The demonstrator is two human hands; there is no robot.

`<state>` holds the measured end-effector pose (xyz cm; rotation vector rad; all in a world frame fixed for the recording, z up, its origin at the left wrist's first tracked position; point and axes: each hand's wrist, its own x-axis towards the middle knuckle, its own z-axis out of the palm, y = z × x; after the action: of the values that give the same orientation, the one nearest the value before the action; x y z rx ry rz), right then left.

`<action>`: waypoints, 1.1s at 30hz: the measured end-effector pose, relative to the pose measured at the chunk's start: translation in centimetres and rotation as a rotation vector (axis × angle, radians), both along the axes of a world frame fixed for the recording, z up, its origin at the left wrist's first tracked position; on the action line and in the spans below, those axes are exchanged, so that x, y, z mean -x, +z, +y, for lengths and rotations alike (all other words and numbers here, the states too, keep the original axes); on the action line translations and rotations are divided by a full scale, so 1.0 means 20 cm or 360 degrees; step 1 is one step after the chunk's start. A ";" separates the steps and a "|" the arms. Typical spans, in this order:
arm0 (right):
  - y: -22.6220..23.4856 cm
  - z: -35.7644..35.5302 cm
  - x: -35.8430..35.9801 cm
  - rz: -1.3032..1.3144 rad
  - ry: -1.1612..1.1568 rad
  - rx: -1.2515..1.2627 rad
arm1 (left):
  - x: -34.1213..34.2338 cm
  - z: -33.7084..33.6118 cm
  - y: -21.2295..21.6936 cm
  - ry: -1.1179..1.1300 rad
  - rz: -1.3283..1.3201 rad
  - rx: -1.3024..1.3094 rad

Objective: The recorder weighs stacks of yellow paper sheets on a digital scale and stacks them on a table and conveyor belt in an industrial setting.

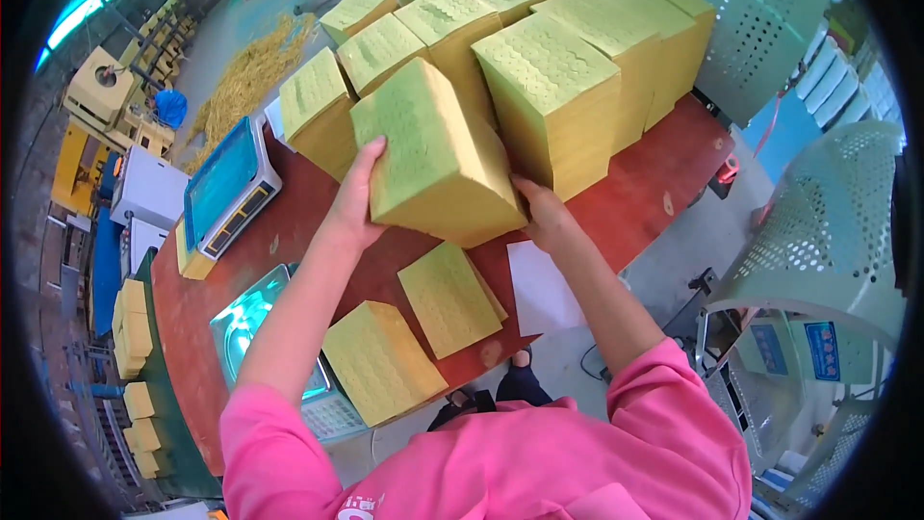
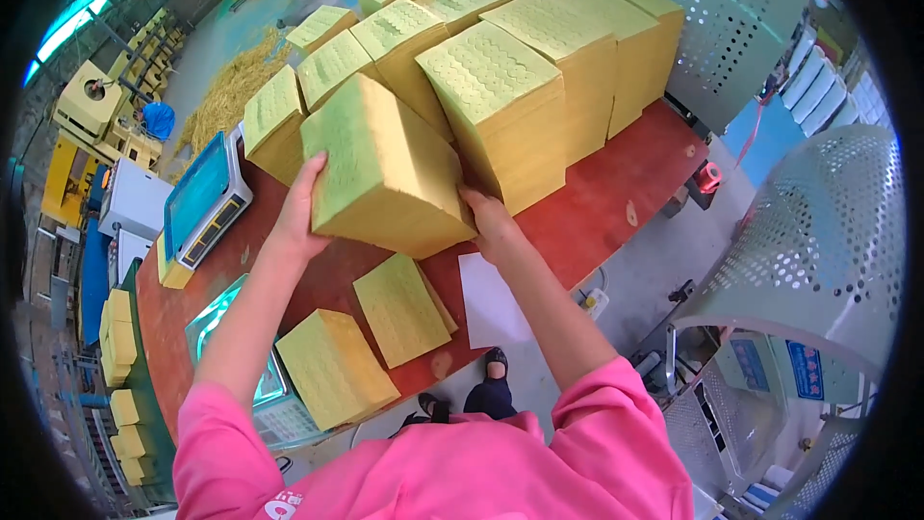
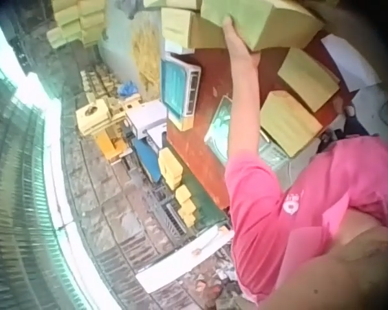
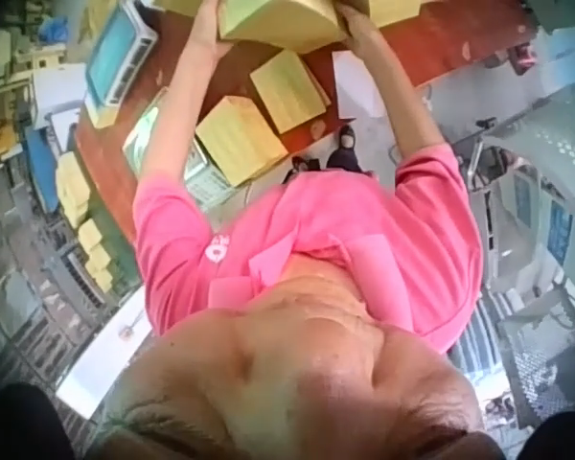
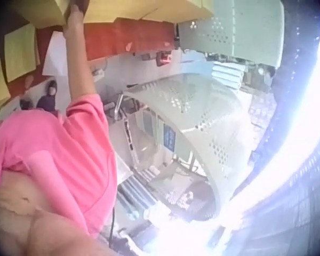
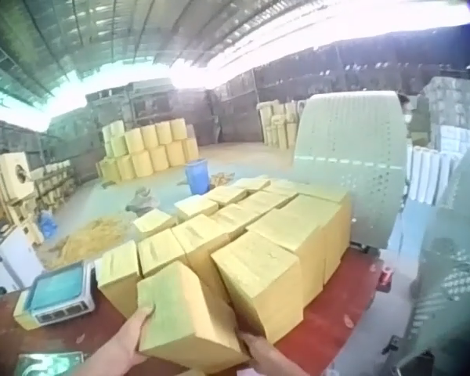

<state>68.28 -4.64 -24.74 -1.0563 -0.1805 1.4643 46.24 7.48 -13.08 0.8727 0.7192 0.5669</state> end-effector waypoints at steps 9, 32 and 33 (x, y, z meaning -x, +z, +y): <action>-0.01 -0.33 0.05 -0.0123 -0.0539 -0.0265 | -0.39 -0.11 0.02 0.0229 0.0378 -0.0026; 0.59 -0.64 1.61 -0.0417 0.0584 -0.1263 | 2.04 -1.28 0.20 0.0912 0.0662 -0.0306; 0.58 -0.67 1.78 -0.0386 0.0660 -0.1235 | 2.25 -1.36 0.10 0.1008 0.0619 -0.0259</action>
<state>32.62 -18.03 -13.08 -0.5582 -1.1011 1.4232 1.31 -19.76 -11.01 0.9126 1.3379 1.0433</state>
